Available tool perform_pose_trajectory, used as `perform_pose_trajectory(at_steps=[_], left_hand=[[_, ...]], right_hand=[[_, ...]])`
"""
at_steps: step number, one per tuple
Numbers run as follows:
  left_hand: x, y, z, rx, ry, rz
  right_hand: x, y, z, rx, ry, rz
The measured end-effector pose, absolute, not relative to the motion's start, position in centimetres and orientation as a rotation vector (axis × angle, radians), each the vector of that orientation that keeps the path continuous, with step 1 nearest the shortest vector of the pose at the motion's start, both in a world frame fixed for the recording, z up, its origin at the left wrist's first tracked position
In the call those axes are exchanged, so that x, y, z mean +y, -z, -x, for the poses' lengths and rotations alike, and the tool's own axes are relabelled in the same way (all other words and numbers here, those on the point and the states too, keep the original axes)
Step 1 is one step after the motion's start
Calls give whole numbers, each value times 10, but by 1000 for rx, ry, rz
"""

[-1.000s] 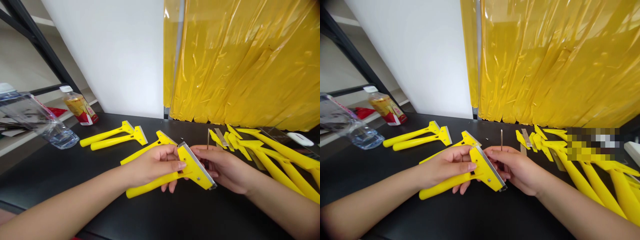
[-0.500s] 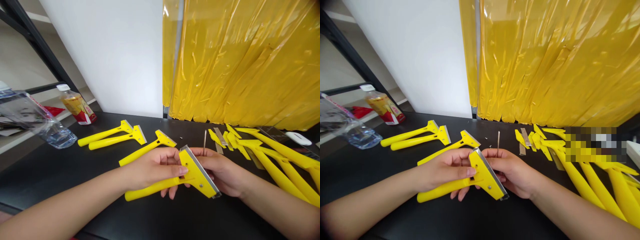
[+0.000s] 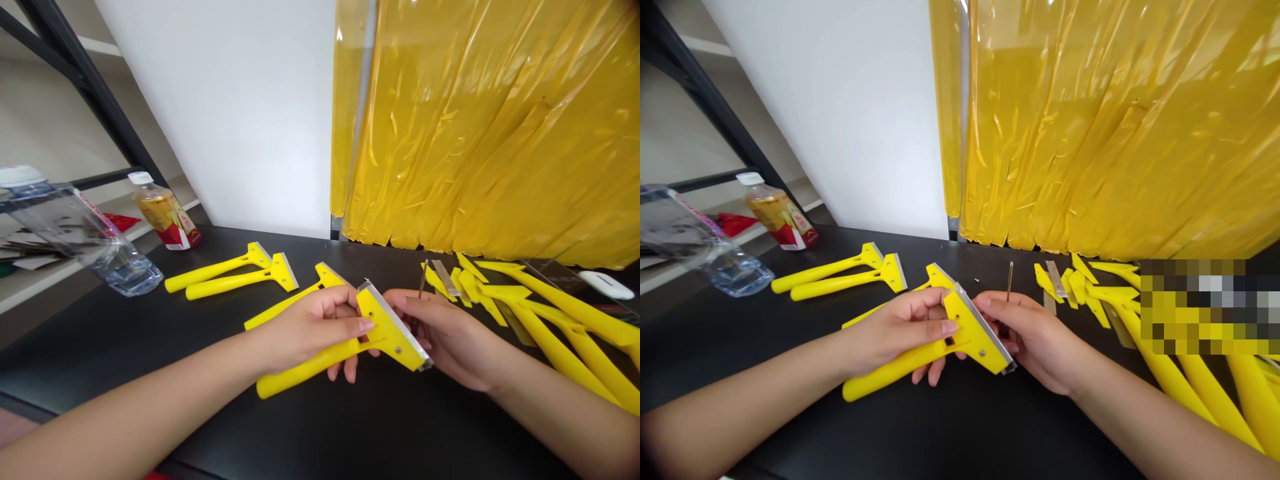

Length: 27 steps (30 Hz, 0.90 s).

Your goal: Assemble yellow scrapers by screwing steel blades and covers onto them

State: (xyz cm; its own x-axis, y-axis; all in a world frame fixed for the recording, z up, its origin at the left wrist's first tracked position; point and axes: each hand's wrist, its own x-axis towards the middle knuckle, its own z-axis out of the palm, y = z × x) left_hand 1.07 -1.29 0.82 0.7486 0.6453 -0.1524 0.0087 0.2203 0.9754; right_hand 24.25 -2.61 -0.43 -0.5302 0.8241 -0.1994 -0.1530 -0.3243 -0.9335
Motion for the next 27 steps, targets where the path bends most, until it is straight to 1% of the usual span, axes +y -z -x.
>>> perform_pose_trajectory(at_steps=[8,15,27], left_hand=[[-18,-11,-9,518,-409,-1222],[-17,-10,-8,497,-403,-1204],[-18,-11,-8,519,-413,-1189]], right_hand=[[-33,5,-232,-1065,-2064,950],[-41,3,-228,-1045,-2022,942],[-42,-3,-226,-1042,-2064,870]])
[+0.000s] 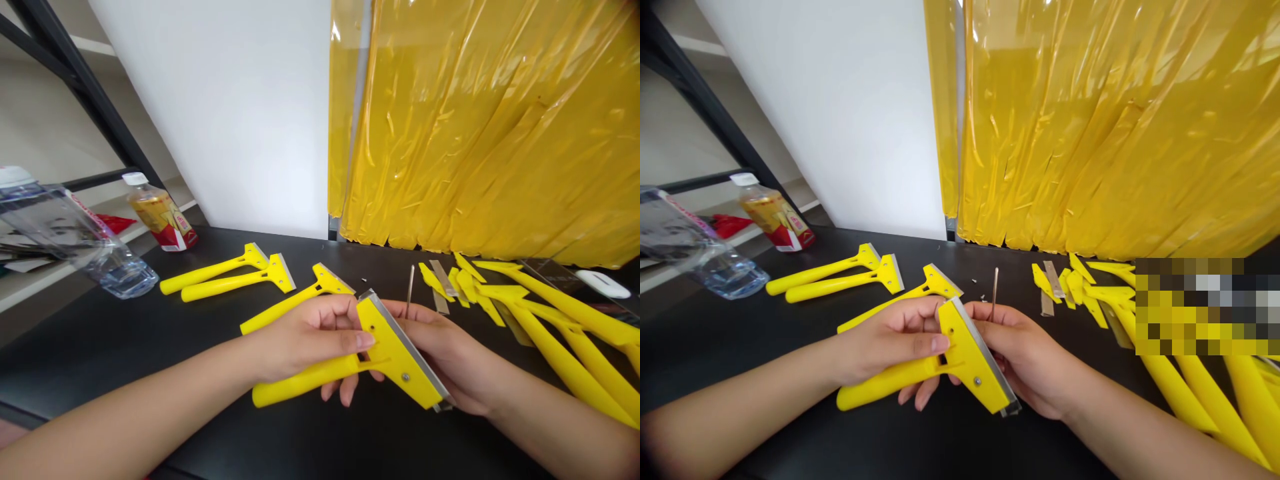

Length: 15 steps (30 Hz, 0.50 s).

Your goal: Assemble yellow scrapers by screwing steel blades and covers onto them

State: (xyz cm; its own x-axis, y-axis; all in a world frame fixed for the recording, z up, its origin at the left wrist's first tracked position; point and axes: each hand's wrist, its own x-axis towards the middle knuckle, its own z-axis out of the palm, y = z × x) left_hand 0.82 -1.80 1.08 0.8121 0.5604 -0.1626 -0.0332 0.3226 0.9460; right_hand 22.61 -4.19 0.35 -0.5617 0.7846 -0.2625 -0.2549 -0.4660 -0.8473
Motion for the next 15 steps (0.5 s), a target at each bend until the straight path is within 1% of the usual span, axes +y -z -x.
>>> perform_pose_trajectory(at_steps=[7,15], left_hand=[[-17,-11,-8,556,-417,-1210],[-7,-9,-6,591,-525,-1205]], right_hand=[[-44,4,-225,-1021,-1992,907],[-39,-4,-232,-1130,-1894,882]])
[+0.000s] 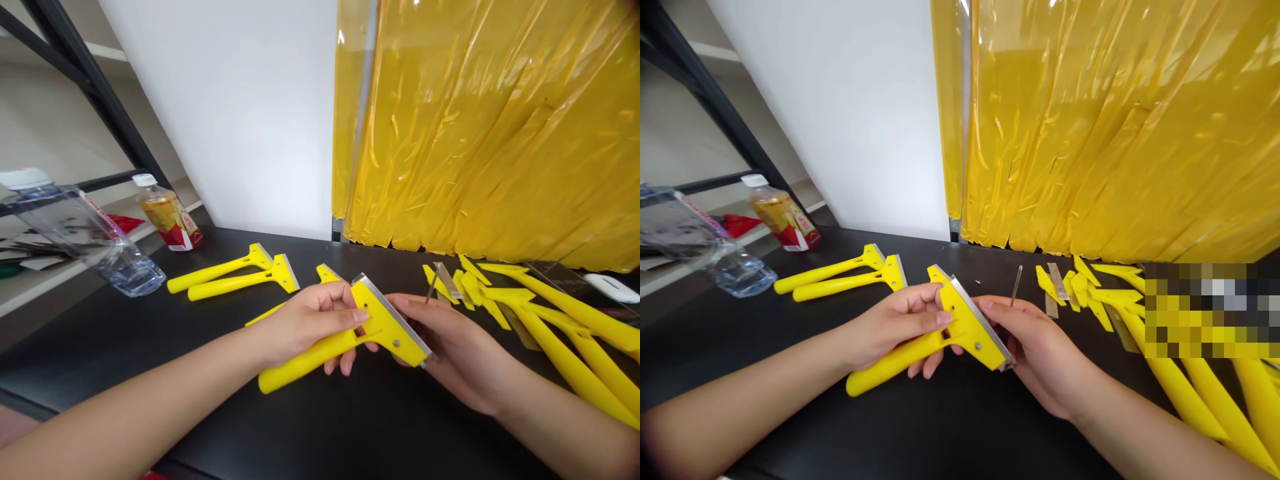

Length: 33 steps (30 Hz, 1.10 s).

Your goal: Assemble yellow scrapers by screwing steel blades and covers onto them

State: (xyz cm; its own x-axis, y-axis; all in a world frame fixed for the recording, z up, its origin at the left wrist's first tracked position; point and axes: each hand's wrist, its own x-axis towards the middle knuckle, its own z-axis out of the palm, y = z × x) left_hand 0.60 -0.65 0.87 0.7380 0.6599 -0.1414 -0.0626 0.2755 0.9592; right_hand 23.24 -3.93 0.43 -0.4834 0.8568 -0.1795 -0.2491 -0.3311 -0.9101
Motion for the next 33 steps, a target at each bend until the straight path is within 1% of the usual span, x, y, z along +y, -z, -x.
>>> perform_pose_trajectory(at_steps=[14,21,33], left_hand=[[-6,-6,-7,593,-470,-1283],[-7,-9,-7,578,-463,-1253],[-9,-10,-5,560,-452,-1223]], right_hand=[[-35,-3,-237,-1346,-1804,1003],[-32,1,-236,-1202,-1901,989],[-34,1,-236,-1144,-1905,1002]])
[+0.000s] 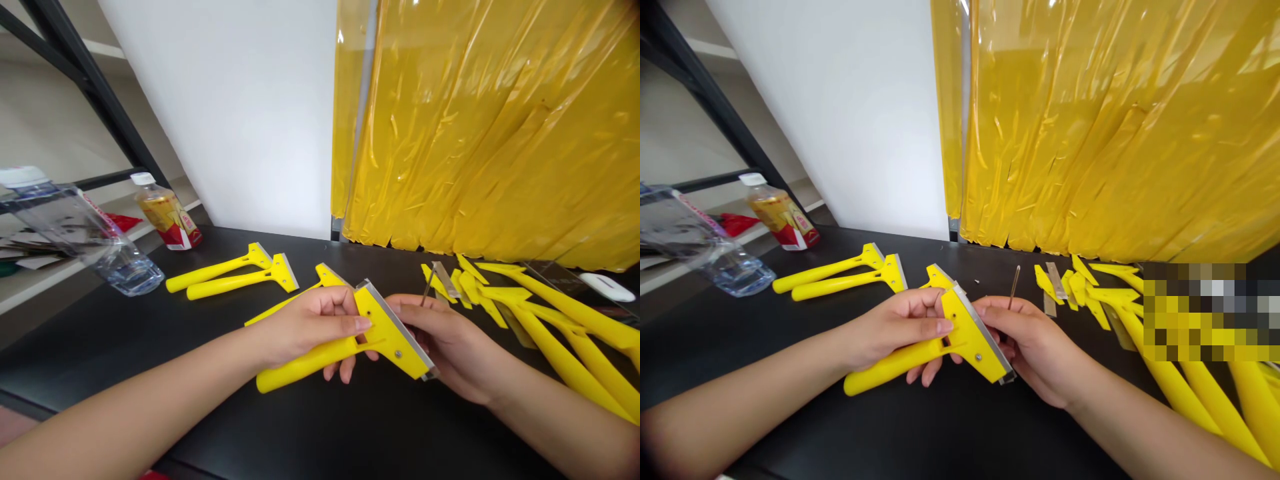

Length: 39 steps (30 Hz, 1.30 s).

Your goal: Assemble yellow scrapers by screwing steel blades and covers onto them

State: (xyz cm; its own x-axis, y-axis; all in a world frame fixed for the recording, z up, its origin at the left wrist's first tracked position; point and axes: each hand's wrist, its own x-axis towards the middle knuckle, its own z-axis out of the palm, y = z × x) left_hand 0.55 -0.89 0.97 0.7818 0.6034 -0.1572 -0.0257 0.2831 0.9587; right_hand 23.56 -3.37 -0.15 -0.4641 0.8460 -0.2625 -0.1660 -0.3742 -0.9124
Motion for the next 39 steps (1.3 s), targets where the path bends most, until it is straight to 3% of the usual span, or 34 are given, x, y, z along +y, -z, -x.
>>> perform_pose_trajectory(at_steps=[7,23,30,35,39], left_hand=[[-11,-12,-6,574,-450,-1244],[-19,-7,-17,733,-808,-1156],[-2,-9,-8,816,-970,-1045],[2,-7,-7,843,-1024,-1028],[2,-7,-8,869,-1059,-1022]], right_hand=[[-34,1,-235,-1131,-1930,953],[-27,1,-240,-1126,-1808,965],[-8,-2,-261,-1441,-1144,1277],[-1,-10,-280,-1842,-392,1675],[-3,-14,-281,-1739,-418,1633]])
